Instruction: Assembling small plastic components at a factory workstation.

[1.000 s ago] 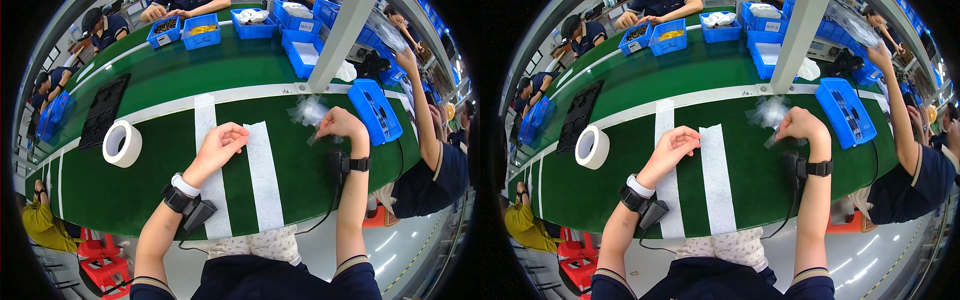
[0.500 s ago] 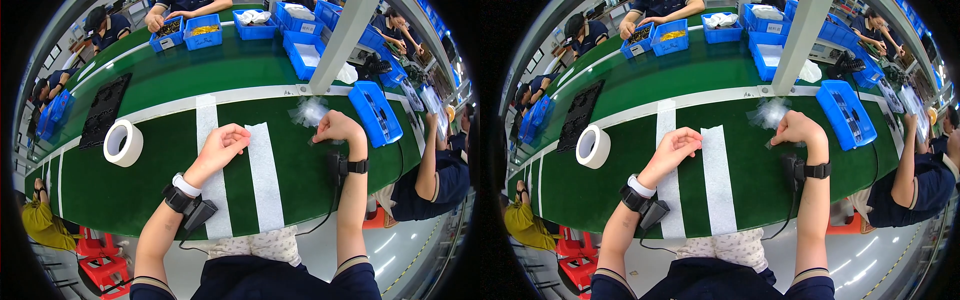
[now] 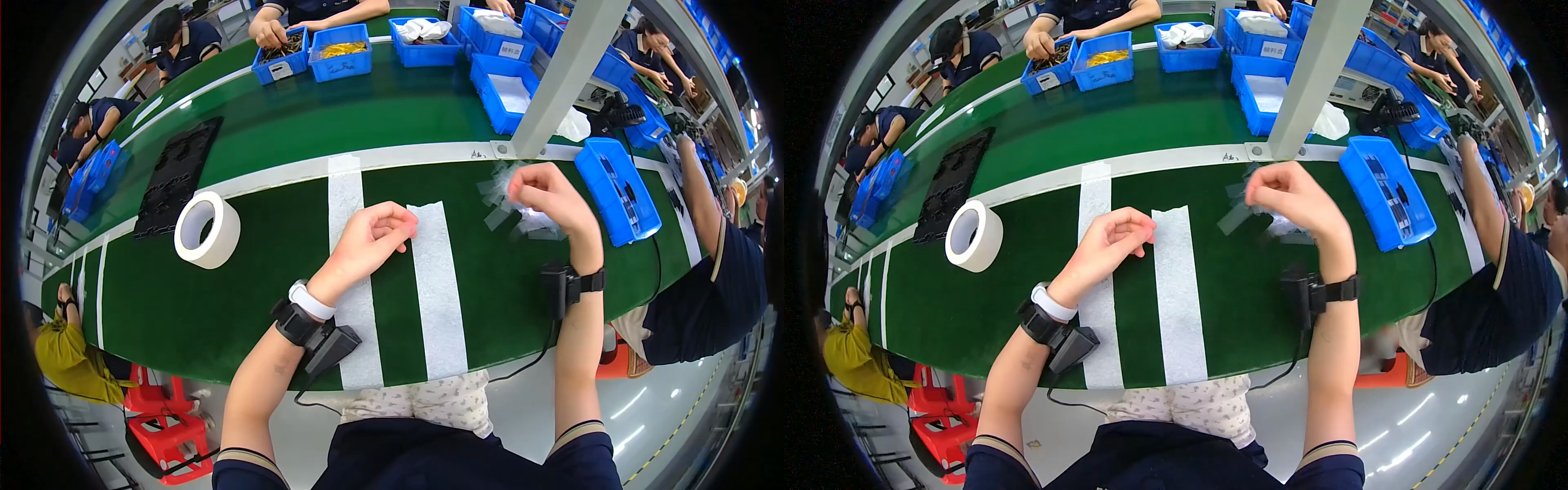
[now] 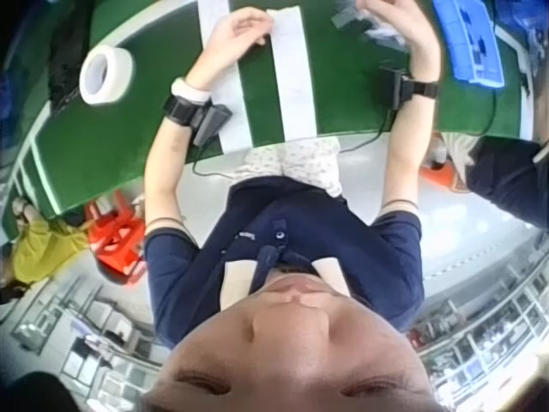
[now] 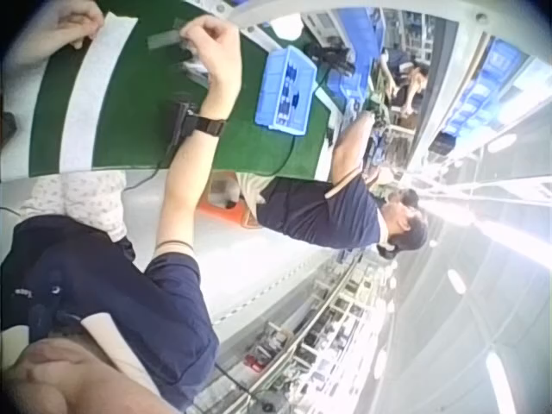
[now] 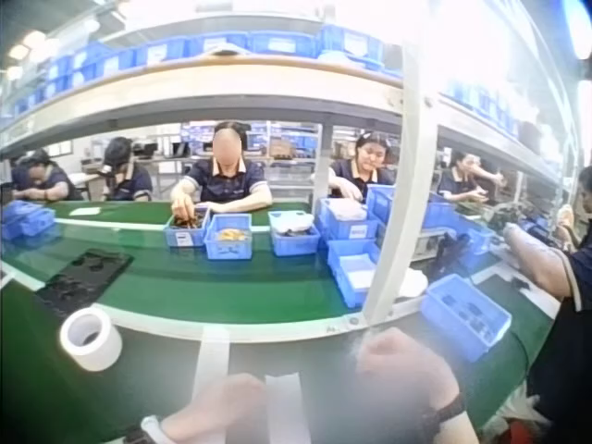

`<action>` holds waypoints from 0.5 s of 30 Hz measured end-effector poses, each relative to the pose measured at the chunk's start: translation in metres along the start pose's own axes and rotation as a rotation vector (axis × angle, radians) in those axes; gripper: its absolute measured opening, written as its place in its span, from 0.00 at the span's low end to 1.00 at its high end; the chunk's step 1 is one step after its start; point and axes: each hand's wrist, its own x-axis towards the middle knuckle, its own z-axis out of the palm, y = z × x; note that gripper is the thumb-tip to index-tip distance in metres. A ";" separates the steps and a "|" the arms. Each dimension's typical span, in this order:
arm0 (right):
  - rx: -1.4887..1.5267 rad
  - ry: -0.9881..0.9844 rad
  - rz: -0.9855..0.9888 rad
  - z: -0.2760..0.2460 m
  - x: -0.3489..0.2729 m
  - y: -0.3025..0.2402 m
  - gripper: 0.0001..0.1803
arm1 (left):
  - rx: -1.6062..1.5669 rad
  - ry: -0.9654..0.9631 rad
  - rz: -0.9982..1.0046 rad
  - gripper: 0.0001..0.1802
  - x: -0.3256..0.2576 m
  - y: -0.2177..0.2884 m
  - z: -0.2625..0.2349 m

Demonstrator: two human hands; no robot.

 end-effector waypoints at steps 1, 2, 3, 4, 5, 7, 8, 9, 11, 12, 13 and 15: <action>-0.012 -0.021 0.003 0.007 0.003 -0.004 0.06 | -0.028 -0.003 0.004 0.09 -0.001 0.002 0.001; 0.003 0.019 -0.024 0.017 0.007 -0.002 0.06 | -0.027 0.000 0.002 0.09 -0.001 0.005 0.002; 0.044 0.041 -0.017 0.025 0.009 -0.001 0.07 | -0.090 0.007 0.001 0.10 -0.002 0.007 0.002; 0.087 0.062 -0.010 0.032 0.011 -0.002 0.07 | -0.152 0.015 -0.001 0.11 -0.003 0.009 0.002; 0.090 0.059 -0.011 0.039 0.013 -0.003 0.07 | -0.149 0.018 -0.003 0.11 -0.003 0.009 0.002; 0.158 0.059 0.027 0.050 0.014 -0.004 0.07 | -0.164 0.042 0.065 0.12 -0.004 0.010 0.003; 0.159 0.060 0.029 0.055 0.014 -0.003 0.07 | -0.164 0.040 0.064 0.12 -0.004 0.011 0.004; 0.160 0.074 0.007 0.061 0.015 -0.003 0.07 | -0.163 0.049 0.088 0.11 -0.005 0.012 0.004; 0.155 0.077 -0.006 0.068 0.016 -0.002 0.07 | -0.161 0.063 0.112 0.10 -0.004 0.012 0.004; 0.155 0.076 -0.007 0.070 0.016 -0.001 0.07 | -0.162 0.066 0.111 0.10 -0.004 0.010 0.002; 0.166 0.081 -0.019 0.073 0.016 0.000 0.07 | -0.163 0.069 0.109 0.09 -0.003 0.008 0.002; 0.174 0.068 -0.032 0.075 0.016 0.002 0.08 | -0.170 0.083 0.115 0.09 -0.003 0.006 0.001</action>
